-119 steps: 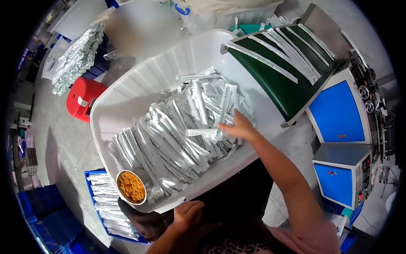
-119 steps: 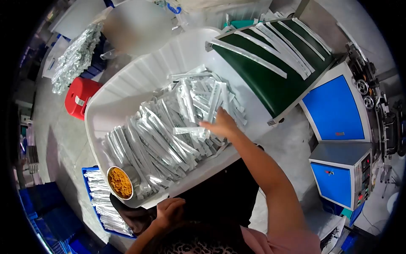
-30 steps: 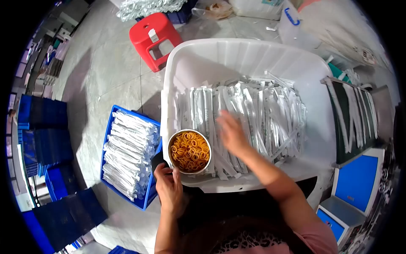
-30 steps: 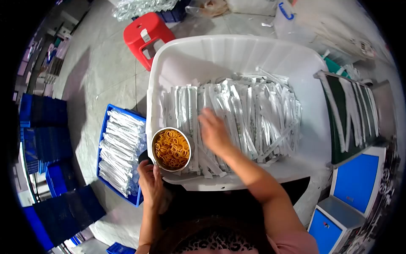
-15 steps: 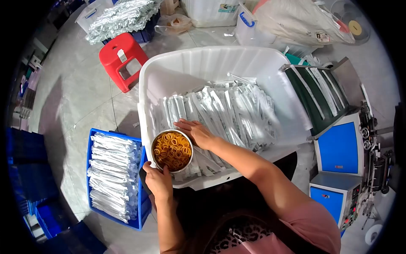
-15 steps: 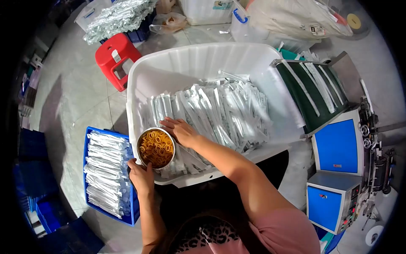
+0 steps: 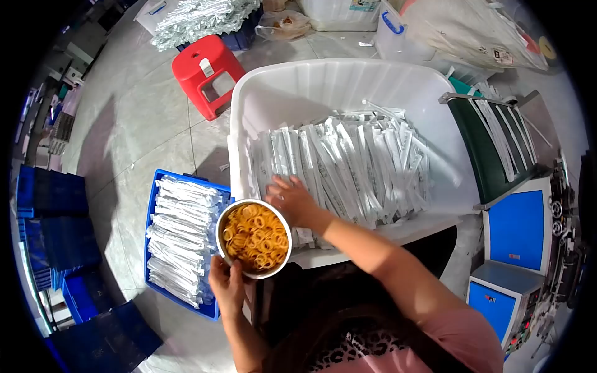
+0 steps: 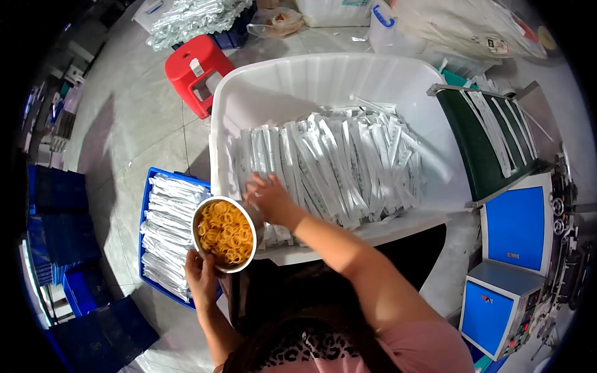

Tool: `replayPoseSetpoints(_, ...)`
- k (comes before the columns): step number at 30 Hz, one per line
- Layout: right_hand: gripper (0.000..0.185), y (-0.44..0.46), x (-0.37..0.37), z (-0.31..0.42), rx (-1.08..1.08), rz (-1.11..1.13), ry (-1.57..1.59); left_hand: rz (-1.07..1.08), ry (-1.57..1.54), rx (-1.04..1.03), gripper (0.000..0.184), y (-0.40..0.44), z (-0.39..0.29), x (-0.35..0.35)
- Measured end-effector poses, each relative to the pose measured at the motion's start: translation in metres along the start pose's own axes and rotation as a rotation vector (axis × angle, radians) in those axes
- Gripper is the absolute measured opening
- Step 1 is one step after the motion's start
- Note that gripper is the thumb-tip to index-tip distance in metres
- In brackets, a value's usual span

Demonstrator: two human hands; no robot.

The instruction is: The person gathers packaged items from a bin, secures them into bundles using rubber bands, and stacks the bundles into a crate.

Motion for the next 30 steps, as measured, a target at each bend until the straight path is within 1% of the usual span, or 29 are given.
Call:
replayPoseSetpoints(1, 0.047, 0.008, -0.010, 0.014, -0.051, 0.213, -0.132, 0.011, -0.040, 0.029, 0.008, -0.003, 0.004, 0.008)
replayPoseSetpoints(2, 0.045, 0.015, -0.016, 0.019, -0.100, 0.179, -0.185, 0.000, -0.053, -0.011, 0.011, -0.005, 0.000, 0.014)
replayPoseSetpoints(3, 0.043, 0.018, -0.020, 0.021, -0.149, 0.144, -0.237, -0.021, -0.080, -0.004, 0.012, -0.007, 0.003, 0.020)
replayPoseSetpoints(4, 0.043, 0.021, -0.019, 0.024, -0.141, 0.136, -0.227, -0.043, -0.075, 0.003, 0.011, -0.009, 0.002, 0.023)
replayPoseSetpoints(6, 0.039, 0.022, -0.019, 0.014, -0.271, 0.142, -0.188, -0.072, -0.064, 0.009, 0.011, -0.010, -0.001, 0.026)
replayPoseSetpoints(7, 0.039, 0.024, -0.019, 0.015, -0.265, 0.141, -0.182, -0.069, -0.074, 0.026, 0.010, -0.010, 0.001, 0.025)
replayPoseSetpoints(9, 0.036, 0.026, -0.027, 0.008, -0.340, 0.243, -0.258, -0.062, -0.072, 0.041, 0.009, -0.008, 0.008, 0.020)
replayPoseSetpoints(11, 0.035, 0.026, -0.029, 0.006, -0.349, 0.219, -0.194, -0.083, -0.106, 0.026, 0.008, -0.003, 0.011, 0.017)
replayPoseSetpoints(12, 0.035, 0.025, -0.029, 0.003, -0.349, 0.204, -0.155, -0.052, -0.078, -0.010, 0.008, -0.002, 0.004, 0.009)
replayPoseSetpoints(13, 0.035, 0.019, -0.025, 0.000, -0.341, 0.198, -0.148, -0.032, -0.098, 0.011, 0.008, -0.001, 0.006, 0.003)
replayPoseSetpoints(15, 0.037, -0.001, -0.006, -0.009, -0.312, 0.106, -0.133, -0.018, -0.080, 0.074, 0.007, 0.003, 0.010, -0.009)
replayPoseSetpoints(17, 0.025, -0.027, 0.013, -0.023, -0.284, -0.011, -0.142, 0.024, -0.096, 0.129, 0.007, 0.007, 0.013, -0.031)
replayPoseSetpoints(18, 0.021, -0.040, 0.016, -0.035, -0.285, -0.080, -0.166, 0.053, -0.091, 0.078, 0.008, 0.013, 0.016, -0.042)
replayPoseSetpoints(19, 0.021, -0.053, 0.021, -0.045, -0.288, -0.074, -0.177, 0.068, -0.008, 0.074, 0.008, 0.019, 0.021, -0.051)
replayPoseSetpoints(21, 0.024, -0.077, 0.030, -0.071, -0.356, -0.007, -0.146, 0.069, 0.080, 0.036, 0.011, 0.029, 0.026, -0.072)
replayPoseSetpoints(22, 0.028, -0.083, 0.030, -0.080, -0.362, 0.006, -0.119, 0.047, 0.242, -0.037, 0.013, 0.042, 0.046, -0.079)
replayPoseSetpoints(23, 0.032, -0.088, 0.033, -0.086, -0.369, 0.020, -0.092, 0.029, 0.402, -0.110, 0.015, 0.049, 0.039, -0.091)
replayPoseSetpoints(24, 0.032, -0.088, 0.029, -0.087, -0.382, 0.052, -0.061, 0.051, 0.311, 0.038, 0.017, 0.051, 0.053, -0.102)
replayPoseSetpoints(25, 0.032, -0.088, 0.027, -0.085, -0.396, 0.083, -0.029, 0.071, 0.304, 0.175, 0.019, 0.053, 0.068, -0.111)
replayPoseSetpoints(26, 0.029, -0.087, 0.020, -0.086, -0.403, 0.132, -0.034, 0.042, 0.260, 0.226, 0.021, 0.056, 0.082, -0.115)
replayPoseSetpoints(27, 0.032, -0.086, 0.019, -0.083, -0.386, 0.113, -0.025, 0.009, 0.219, 0.275, 0.022, 0.062, 0.103, -0.117)
replayPoseSetpoints(28, 0.045, -0.089, 0.025, -0.078, -0.379, 0.098, -0.049, -0.008, 0.572, 0.055, 0.028, 0.072, 0.078, -0.114)
replayPoseSetpoints(29, 0.060, -0.090, 0.032, -0.073, -0.367, 0.083, -0.071, 0.036, 0.456, 0.214, 0.031, 0.067, 0.093, -0.115)
replayPoseSetpoints(30, 0.060, -0.089, 0.037, -0.068, -0.364, 0.075, -0.073, 0.061, 0.455, 0.257, 0.033, 0.063, 0.097, -0.117)
Point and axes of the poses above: each hand's wrist, its own y-axis towards the middle knuckle, its own x-axis out of the back of the hand, z = x × y, the point moved 10 cm from there along y, towards the middle knuckle, and after that the axes turned 7 degrees about y, right-handed, at the moved point
